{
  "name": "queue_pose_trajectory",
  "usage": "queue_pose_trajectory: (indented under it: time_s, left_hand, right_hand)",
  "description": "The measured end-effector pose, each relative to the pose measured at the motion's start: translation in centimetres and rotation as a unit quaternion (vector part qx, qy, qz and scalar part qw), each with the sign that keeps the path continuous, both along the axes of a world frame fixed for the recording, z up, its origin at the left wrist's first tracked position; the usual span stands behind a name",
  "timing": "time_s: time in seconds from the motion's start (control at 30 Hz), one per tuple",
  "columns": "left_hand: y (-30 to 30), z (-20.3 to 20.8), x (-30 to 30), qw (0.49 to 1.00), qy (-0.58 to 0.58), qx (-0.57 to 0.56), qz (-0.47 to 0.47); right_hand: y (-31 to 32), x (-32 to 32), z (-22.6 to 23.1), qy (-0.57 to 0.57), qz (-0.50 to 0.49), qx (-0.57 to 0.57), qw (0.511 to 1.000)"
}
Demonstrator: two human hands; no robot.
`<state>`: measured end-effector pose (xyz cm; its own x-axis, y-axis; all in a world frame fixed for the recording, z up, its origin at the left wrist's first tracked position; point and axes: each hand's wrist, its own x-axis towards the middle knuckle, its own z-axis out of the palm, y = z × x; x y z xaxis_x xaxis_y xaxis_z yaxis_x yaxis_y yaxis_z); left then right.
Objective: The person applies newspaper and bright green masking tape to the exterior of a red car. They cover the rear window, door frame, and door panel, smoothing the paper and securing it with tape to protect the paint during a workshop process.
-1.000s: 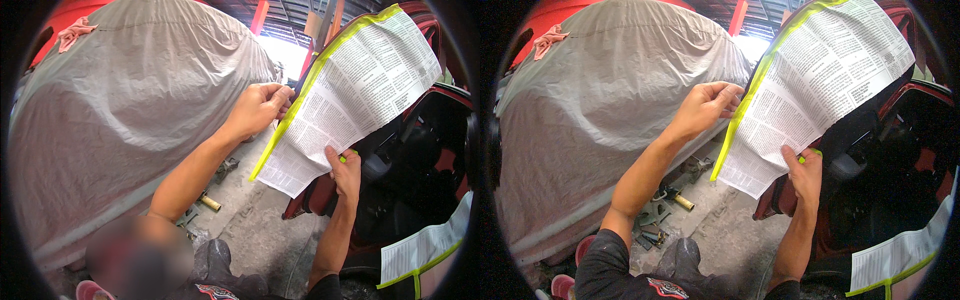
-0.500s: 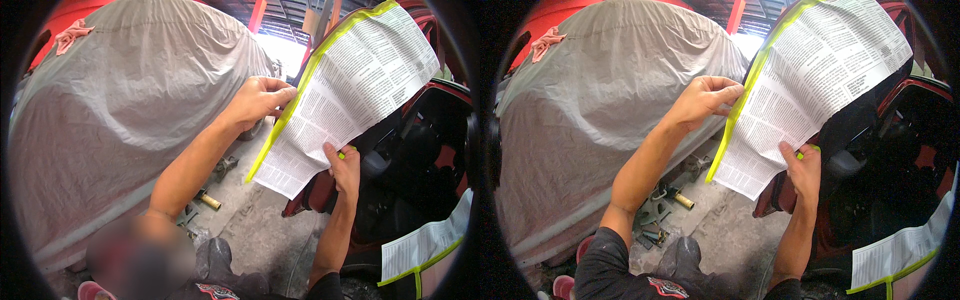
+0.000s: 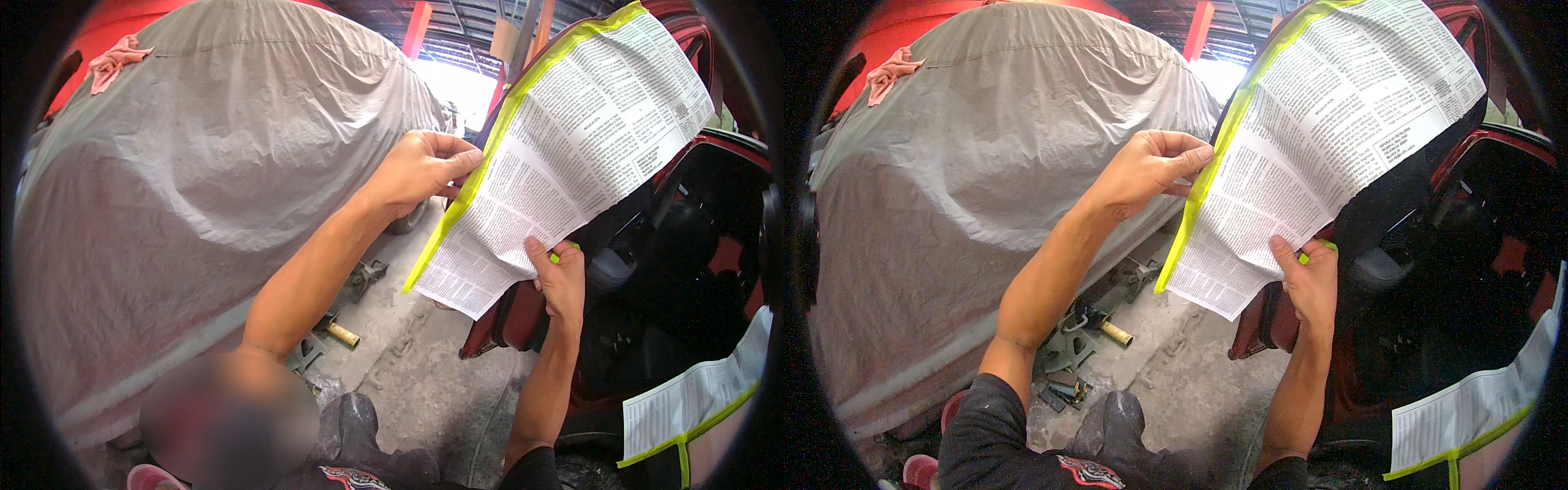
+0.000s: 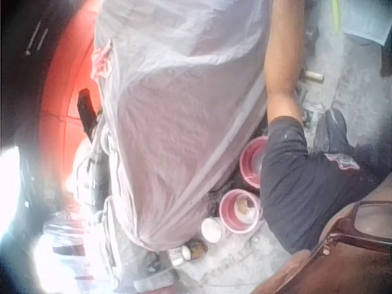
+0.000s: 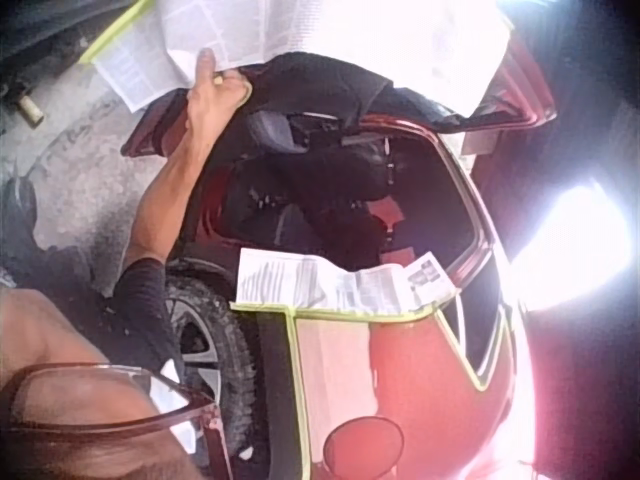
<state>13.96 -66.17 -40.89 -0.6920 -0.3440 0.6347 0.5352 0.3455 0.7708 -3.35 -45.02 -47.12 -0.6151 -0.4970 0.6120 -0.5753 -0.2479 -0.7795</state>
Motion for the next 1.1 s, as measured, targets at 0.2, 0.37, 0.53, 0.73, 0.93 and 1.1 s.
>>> queue_pose_trajectory:
  time_s: [0.2,0.37,0.53,0.73,0.93,1.1]
  left_hand:
    - [0.5,0.3,0.3,1.000,0.000,-0.014,0.000]
    - [-0.2,-0.2,-0.9,0.991,0.031,-0.092,0.092]
    - [0.3,-0.4,-1.6,0.928,0.095,-0.235,0.273]
    - [0.9,-1.9,-3.5,0.784,0.196,-0.366,0.462]
    - [1.6,-2.3,-2.3,0.867,0.128,-0.263,0.404]
    - [1.8,-3.0,-3.7,0.952,0.193,-0.086,0.220]
  right_hand:
    - [0.4,0.2,0.2,0.014,-0.012,0.027,0.999]
    - [0.3,-0.1,0.0,0.023,-0.006,0.011,1.000]
    - [0.8,-0.2,0.1,0.000,-0.010,0.021,1.000]
    - [0.2,0.3,-0.8,0.013,-0.012,-0.001,1.000]
    - [-0.7,0.9,-1.0,0.057,-0.113,0.070,0.989]
    - [1.6,1.6,-1.2,0.099,-0.188,0.137,0.967]
